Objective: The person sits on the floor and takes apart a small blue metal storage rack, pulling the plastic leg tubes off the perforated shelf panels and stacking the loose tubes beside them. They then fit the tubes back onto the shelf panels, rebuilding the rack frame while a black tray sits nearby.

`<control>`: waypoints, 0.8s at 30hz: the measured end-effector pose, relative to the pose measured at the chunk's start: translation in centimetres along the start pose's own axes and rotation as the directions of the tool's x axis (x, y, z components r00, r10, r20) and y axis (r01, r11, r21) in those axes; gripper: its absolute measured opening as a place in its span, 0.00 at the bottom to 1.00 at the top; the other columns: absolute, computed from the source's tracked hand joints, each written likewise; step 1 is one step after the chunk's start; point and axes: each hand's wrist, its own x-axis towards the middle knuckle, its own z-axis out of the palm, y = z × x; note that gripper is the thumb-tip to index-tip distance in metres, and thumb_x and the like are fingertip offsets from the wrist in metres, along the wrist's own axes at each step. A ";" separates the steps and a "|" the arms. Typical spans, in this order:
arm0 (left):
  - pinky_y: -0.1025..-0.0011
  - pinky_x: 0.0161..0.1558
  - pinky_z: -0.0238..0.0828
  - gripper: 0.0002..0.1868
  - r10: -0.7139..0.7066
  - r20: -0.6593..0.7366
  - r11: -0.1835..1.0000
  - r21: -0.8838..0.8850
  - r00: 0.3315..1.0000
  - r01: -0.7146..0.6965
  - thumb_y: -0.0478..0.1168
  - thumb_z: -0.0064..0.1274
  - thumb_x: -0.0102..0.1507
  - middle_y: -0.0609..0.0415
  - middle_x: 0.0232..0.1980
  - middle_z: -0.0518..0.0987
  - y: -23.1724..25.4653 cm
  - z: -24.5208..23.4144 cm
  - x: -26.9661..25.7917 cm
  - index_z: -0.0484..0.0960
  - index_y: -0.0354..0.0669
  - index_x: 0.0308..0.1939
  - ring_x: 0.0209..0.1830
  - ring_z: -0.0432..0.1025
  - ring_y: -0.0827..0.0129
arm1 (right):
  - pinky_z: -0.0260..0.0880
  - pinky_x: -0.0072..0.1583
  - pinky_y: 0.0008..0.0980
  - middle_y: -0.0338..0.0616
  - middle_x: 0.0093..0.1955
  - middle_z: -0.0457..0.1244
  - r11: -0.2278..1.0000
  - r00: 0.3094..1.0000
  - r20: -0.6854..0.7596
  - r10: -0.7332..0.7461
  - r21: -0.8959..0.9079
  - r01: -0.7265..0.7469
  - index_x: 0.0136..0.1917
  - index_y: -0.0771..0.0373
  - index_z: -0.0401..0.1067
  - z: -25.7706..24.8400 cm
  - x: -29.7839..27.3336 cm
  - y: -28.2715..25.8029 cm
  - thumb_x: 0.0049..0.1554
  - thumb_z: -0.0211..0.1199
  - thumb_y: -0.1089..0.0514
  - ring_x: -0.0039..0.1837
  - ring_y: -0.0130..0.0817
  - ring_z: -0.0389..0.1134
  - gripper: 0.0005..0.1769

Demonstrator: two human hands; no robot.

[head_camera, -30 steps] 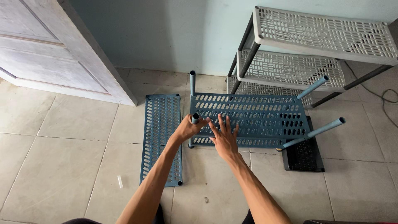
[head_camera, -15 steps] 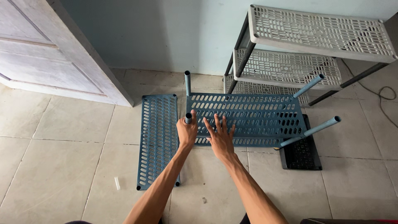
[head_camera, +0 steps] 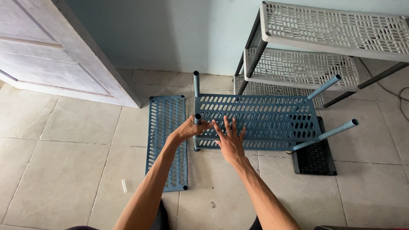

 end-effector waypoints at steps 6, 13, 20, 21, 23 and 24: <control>0.70 0.23 0.56 0.27 0.005 -0.262 0.994 -0.108 0.965 -0.035 0.56 0.59 0.65 0.66 0.18 0.66 -0.2 1.7 -0.4 0.74 0.46 0.17 0.19 0.58 0.79 | 0.33 0.72 0.82 0.46 0.86 0.30 1.000 1.000 -0.001 0.010 0.017 -0.010 0.81 0.29 0.37 0.0 0.0 -0.2 0.56 0.66 0.45 0.84 0.59 0.32 0.51; 0.70 0.20 0.51 0.28 -0.094 -0.431 0.987 -0.155 0.898 0.028 0.54 0.56 0.66 0.63 0.15 0.65 0.4 3.3 -1.2 0.73 0.42 0.16 0.16 0.56 0.79 | 0.35 0.71 0.84 0.48 0.86 0.32 1.000 1.000 -0.018 0.003 -0.009 -0.003 0.81 0.29 0.36 -0.2 0.1 -0.4 0.56 0.66 0.44 0.84 0.60 0.34 0.52; 0.70 0.21 0.51 0.28 -0.094 -0.599 0.981 -0.190 0.795 -0.027 0.53 0.55 0.68 0.62 0.16 0.64 0.9 4.5 -0.8 0.71 0.41 0.17 0.18 0.55 0.80 | 0.35 0.72 0.83 0.48 0.86 0.32 1.000 1.000 -0.009 0.012 -0.016 -0.012 0.81 0.29 0.36 -0.2 0.3 -0.4 0.56 0.66 0.45 0.84 0.59 0.34 0.51; 0.70 0.20 0.50 0.28 -0.117 -0.599 0.980 -0.199 0.792 -0.007 0.53 0.54 0.68 0.62 0.16 0.64 1.0 4.5 -0.7 0.71 0.41 0.18 0.18 0.55 0.79 | 0.35 0.72 0.83 0.47 0.86 0.32 1.000 1.000 -0.016 0.007 -0.012 -0.007 0.81 0.29 0.36 -0.2 0.4 -0.3 0.56 0.66 0.45 0.84 0.59 0.34 0.51; 0.71 0.21 0.52 0.26 -0.044 -0.464 0.981 -0.189 0.885 -0.050 0.53 0.56 0.67 0.62 0.18 0.66 0.7 3.8 -1.2 0.74 0.42 0.20 0.18 0.57 0.80 | 0.34 0.72 0.83 0.47 0.86 0.32 1.000 1.000 0.002 0.015 -0.004 -0.015 0.81 0.28 0.36 0.0 0.3 -0.3 0.56 0.66 0.45 0.84 0.59 0.33 0.52; 0.71 0.21 0.52 0.25 -0.005 -0.393 0.980 -0.186 0.920 -0.075 0.54 0.56 0.67 0.63 0.19 0.67 0.5 3.2 -1.3 0.75 0.43 0.21 0.17 0.58 0.80 | 0.33 0.72 0.83 0.46 0.86 0.31 1.000 1.000 0.009 0.017 0.000 -0.017 0.81 0.27 0.36 0.0 0.4 -0.3 0.55 0.66 0.45 0.84 0.59 0.33 0.52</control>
